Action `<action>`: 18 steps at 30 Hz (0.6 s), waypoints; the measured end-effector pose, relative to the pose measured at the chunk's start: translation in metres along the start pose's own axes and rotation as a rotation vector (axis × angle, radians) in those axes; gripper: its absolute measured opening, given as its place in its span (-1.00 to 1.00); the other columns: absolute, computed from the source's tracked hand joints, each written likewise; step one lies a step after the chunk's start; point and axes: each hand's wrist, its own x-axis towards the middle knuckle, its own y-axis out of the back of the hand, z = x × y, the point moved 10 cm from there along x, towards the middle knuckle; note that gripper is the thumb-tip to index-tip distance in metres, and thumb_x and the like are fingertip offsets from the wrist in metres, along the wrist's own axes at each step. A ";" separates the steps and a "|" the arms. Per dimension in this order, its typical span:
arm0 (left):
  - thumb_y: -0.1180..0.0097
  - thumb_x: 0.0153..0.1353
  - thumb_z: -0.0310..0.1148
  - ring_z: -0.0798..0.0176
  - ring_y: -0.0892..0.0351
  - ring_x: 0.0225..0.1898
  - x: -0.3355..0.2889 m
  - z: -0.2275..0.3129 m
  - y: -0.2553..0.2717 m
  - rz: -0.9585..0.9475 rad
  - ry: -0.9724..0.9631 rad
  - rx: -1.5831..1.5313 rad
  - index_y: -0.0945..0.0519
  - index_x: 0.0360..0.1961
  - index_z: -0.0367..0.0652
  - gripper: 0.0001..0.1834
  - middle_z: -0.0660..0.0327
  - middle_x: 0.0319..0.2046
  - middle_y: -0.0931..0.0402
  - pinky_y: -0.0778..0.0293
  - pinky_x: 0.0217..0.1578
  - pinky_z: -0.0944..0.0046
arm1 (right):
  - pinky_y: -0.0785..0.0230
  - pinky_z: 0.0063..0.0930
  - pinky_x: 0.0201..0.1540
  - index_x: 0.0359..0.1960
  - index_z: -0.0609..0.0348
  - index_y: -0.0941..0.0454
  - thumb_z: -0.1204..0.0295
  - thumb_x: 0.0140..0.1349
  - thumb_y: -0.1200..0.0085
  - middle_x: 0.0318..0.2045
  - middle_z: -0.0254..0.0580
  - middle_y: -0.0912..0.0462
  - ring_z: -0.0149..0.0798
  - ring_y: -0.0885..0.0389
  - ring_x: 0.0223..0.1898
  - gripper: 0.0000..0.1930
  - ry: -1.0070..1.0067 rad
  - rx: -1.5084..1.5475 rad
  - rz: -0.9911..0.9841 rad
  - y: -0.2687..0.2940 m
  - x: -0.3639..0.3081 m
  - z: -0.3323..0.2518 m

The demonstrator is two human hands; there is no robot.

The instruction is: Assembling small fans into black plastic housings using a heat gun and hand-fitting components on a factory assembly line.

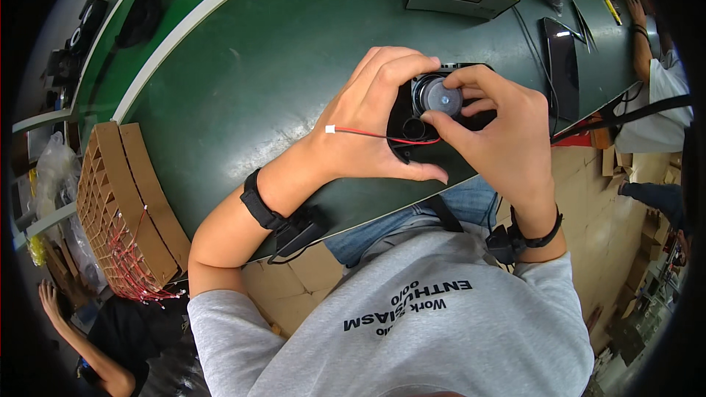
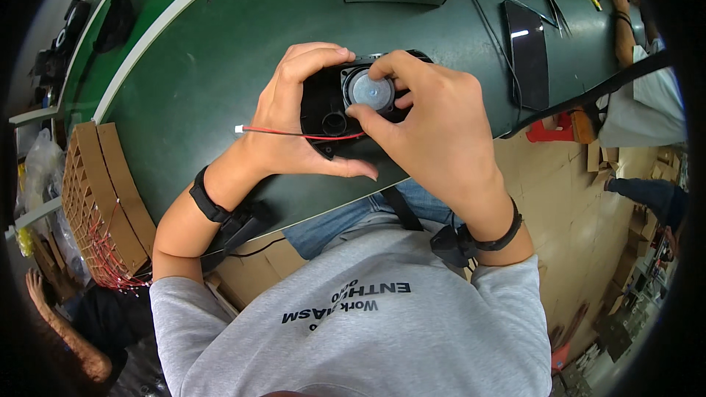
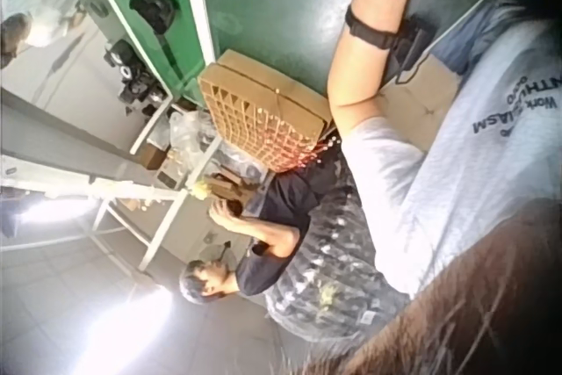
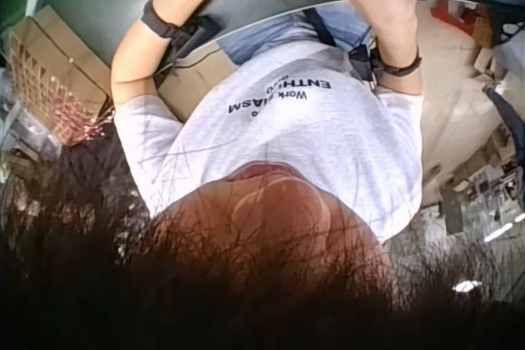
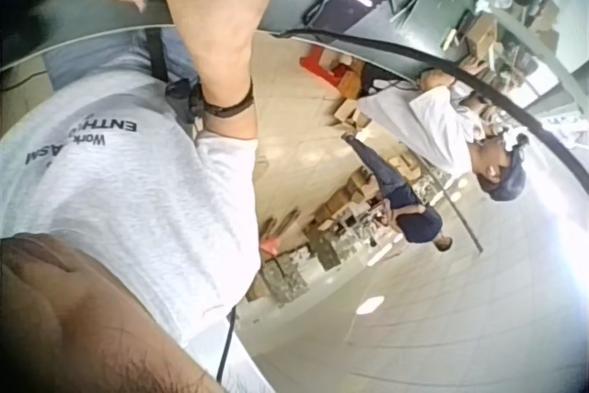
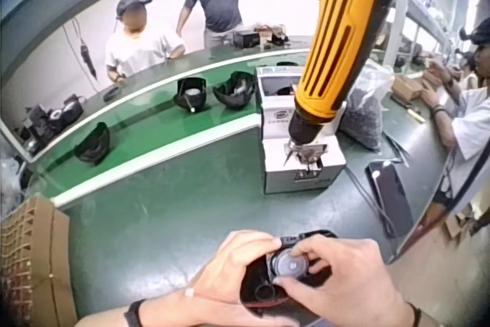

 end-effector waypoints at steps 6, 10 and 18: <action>-0.72 -0.42 -0.01 -0.05 -0.53 0.05 0.001 0.000 -0.001 -0.006 -0.035 -0.011 -0.34 0.22 -0.22 0.16 -0.02 0.06 -0.48 -0.52 0.01 0.06 | -0.65 -0.42 -0.30 -0.27 0.25 -0.64 0.46 -0.09 -0.45 -0.39 -0.08 -0.73 -0.16 -0.76 -0.36 -0.67 0.043 0.010 0.003 0.002 0.001 0.001; -0.72 -0.41 -0.03 -0.05 -0.54 0.04 0.001 -0.001 -0.002 -0.007 -0.040 -0.015 -0.34 0.22 -0.23 0.15 -0.02 0.05 -0.49 -0.52 0.01 0.06 | -0.66 -0.45 -0.31 -0.27 0.25 -0.65 0.47 -0.11 -0.47 -0.38 -0.10 -0.74 -0.17 -0.76 -0.38 -0.67 0.048 0.034 0.000 0.003 0.001 0.002; -0.71 -0.39 -0.03 -0.05 -0.55 0.03 0.002 -0.003 -0.002 0.001 -0.038 -0.023 -0.36 0.20 -0.26 0.12 -0.04 0.05 -0.51 -0.52 0.01 0.05 | -0.66 -0.45 -0.31 -0.28 0.25 -0.66 0.47 -0.11 -0.47 -0.38 -0.10 -0.74 -0.19 -0.75 -0.39 -0.67 0.058 0.020 -0.012 0.002 0.003 0.002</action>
